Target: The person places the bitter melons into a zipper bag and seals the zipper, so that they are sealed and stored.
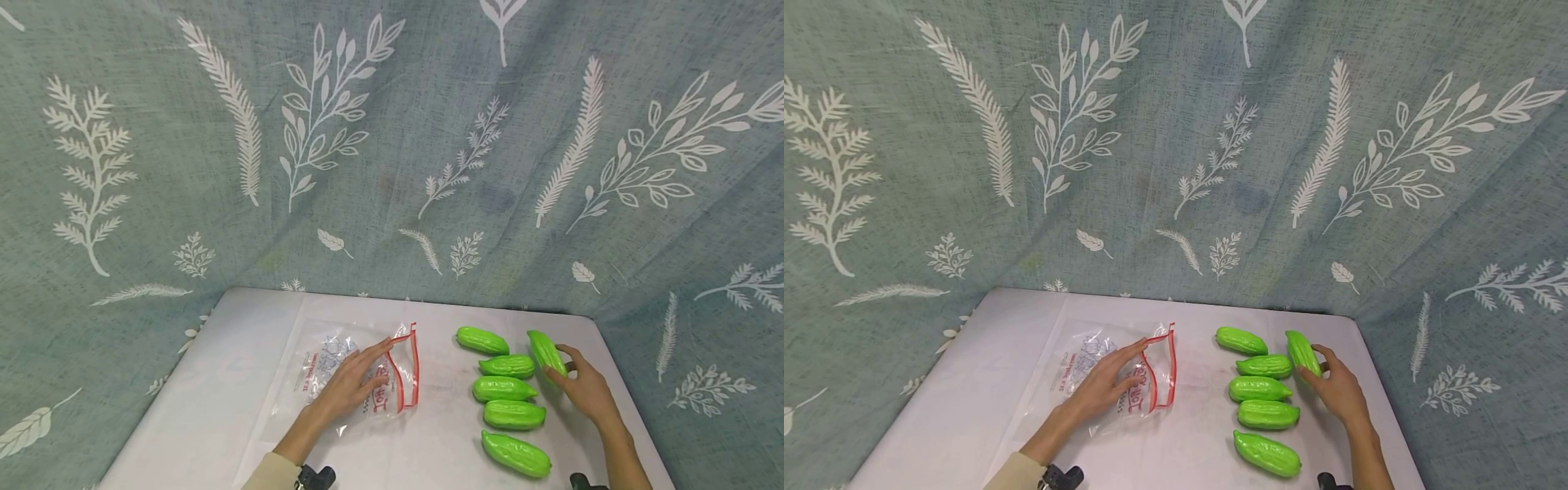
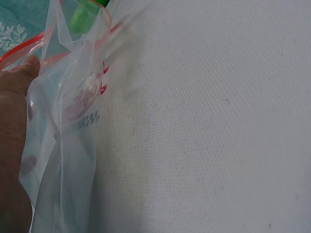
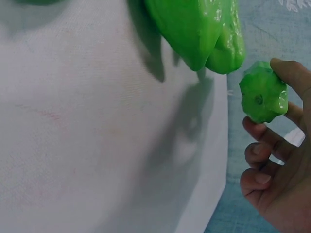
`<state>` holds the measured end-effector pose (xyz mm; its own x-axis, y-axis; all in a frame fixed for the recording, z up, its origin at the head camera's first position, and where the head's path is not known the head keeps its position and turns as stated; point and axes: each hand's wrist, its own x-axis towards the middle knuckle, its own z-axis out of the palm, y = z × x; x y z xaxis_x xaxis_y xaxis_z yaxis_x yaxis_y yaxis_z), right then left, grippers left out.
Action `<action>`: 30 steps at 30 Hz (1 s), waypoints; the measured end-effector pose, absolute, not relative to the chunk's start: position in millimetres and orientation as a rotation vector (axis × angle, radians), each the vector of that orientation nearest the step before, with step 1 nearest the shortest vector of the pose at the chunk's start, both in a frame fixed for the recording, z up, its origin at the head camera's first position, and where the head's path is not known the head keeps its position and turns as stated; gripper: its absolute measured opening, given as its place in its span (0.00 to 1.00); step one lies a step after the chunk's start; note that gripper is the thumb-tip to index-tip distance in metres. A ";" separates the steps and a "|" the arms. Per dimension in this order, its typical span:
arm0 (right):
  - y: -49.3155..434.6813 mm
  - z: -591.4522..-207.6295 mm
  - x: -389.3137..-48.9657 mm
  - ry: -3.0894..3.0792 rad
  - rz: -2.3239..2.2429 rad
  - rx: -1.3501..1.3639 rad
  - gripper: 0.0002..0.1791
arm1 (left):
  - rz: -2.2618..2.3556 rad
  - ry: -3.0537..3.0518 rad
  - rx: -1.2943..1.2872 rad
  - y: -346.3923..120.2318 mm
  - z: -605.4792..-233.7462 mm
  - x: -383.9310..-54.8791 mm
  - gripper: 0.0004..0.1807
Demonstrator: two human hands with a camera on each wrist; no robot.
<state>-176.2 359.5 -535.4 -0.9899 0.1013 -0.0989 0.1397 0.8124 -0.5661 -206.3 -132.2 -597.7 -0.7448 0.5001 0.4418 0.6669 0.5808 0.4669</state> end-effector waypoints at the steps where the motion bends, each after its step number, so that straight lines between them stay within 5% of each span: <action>1: 358.9 -534.6 -176.4 2.930 -0.923 0.192 0.48 | -0.917 -2.551 -0.963 -132.1 -597.5 -206.2 0.40; 30: 336.9 -515.1 -177.4 2.940 -0.963 0.059 0.45 | -0.945 -2.563 -0.946 -131.9 -595.5 -204.2 0.41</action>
